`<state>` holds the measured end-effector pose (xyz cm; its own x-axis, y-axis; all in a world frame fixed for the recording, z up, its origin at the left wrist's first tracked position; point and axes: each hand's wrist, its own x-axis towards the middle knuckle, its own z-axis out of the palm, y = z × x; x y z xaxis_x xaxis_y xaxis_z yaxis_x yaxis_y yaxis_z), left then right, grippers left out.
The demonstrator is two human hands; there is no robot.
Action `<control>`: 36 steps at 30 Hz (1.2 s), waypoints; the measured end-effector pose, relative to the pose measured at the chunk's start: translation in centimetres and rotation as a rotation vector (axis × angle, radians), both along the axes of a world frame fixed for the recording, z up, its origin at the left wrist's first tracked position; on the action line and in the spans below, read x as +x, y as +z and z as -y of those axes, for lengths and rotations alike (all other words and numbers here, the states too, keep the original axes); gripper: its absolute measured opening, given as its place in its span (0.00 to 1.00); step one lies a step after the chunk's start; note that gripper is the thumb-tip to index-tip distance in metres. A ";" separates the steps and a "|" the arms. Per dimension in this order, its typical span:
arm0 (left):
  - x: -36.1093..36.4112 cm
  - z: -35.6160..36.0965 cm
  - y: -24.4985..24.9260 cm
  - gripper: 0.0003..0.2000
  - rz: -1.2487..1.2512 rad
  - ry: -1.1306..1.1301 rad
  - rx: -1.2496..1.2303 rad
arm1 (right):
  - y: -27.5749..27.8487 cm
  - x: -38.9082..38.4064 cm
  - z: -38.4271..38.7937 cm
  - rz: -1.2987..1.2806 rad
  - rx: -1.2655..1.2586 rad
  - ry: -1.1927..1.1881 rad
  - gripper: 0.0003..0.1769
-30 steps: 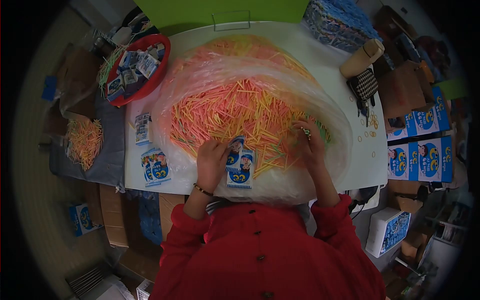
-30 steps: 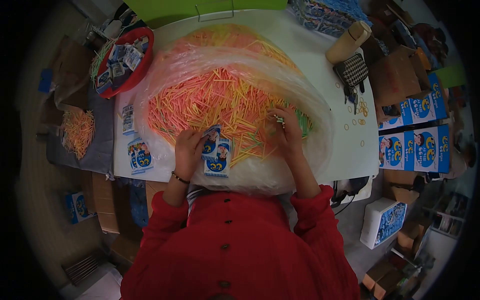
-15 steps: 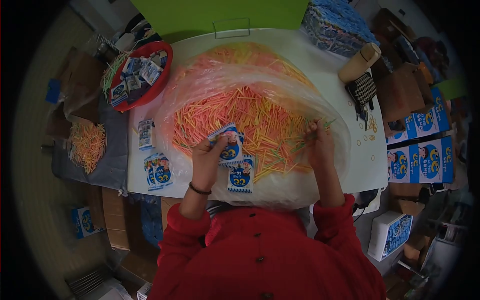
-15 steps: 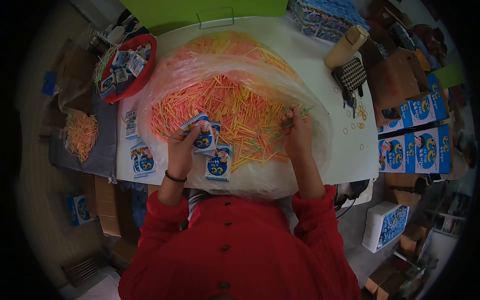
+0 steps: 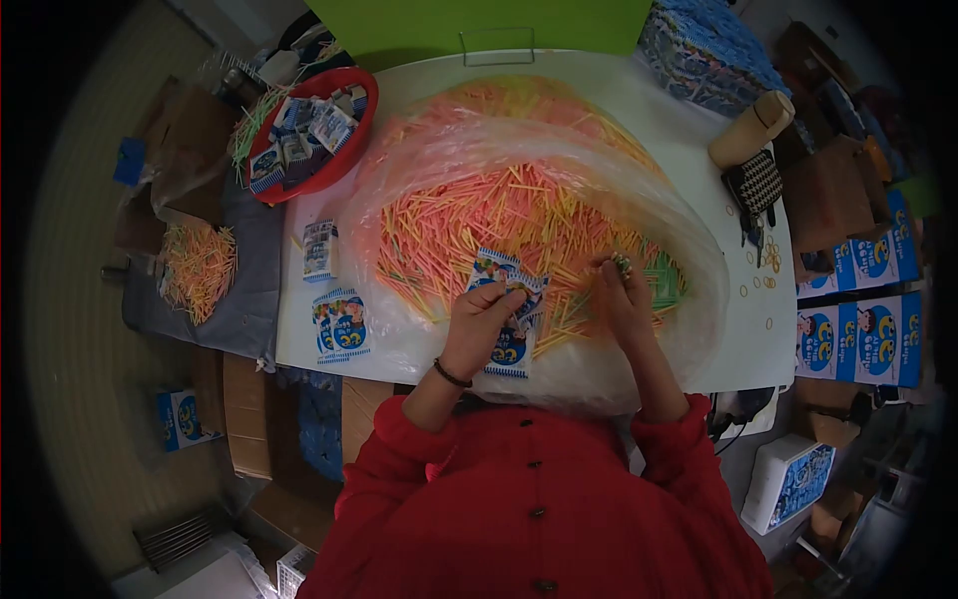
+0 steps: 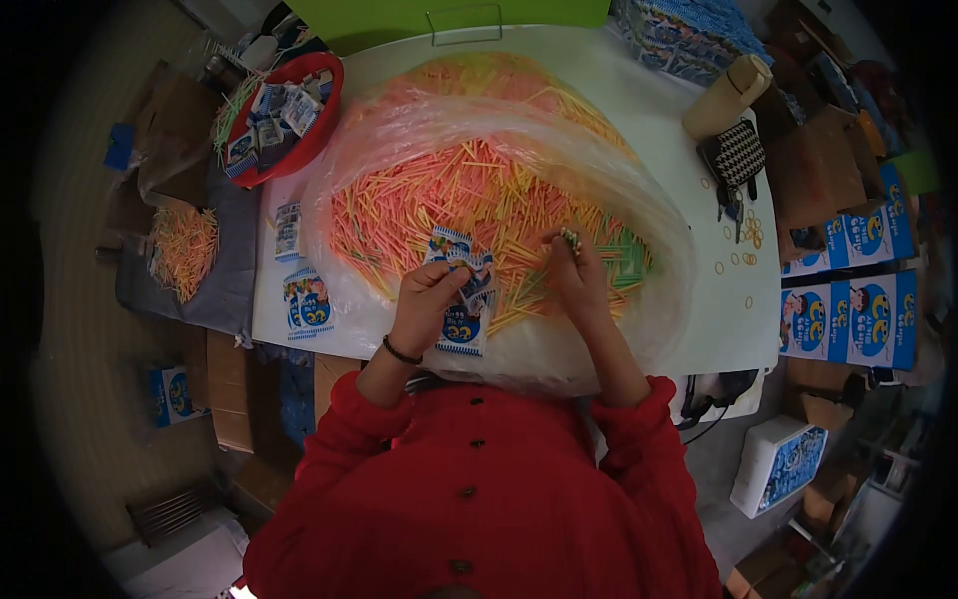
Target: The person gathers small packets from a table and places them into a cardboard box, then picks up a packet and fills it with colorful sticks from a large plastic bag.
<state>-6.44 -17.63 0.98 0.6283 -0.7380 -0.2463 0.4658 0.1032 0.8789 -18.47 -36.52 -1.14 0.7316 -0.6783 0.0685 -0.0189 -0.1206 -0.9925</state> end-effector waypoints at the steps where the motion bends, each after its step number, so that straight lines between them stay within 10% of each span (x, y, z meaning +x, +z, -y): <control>1: 0.0 -0.3 0.2 0.07 0.018 0.015 0.004 | -0.5 -0.2 0.5 -0.003 0.001 0.003 0.11; 7: -0.3 -0.2 -1.1 0.07 0.284 -0.019 0.102 | 5.2 0.3 -1.7 0.386 0.495 0.069 0.09; 21: -1.0 -0.3 -0.4 0.07 0.409 -0.091 0.078 | 6.2 2.2 -2.7 0.124 -0.345 0.563 0.07; 28: -1.2 0.5 -1.9 0.13 0.069 -0.090 -0.172 | 7.0 1.4 -3.8 -0.067 -0.626 0.488 0.08; 30: -0.7 1.0 -1.5 0.15 -0.031 -0.128 -0.268 | 8.4 1.4 -3.3 0.006 -0.625 0.468 0.28; 36: 0.0 1.5 -0.7 0.18 0.169 -0.091 -0.474 | 8.8 1.0 -1.6 0.032 -0.788 0.281 0.13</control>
<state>-6.43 -19.14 0.23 0.5583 -0.7975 0.2288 0.3464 0.4747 0.8091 -17.48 -34.92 7.65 0.8560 -0.2158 0.4698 0.1422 -0.7754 -0.6153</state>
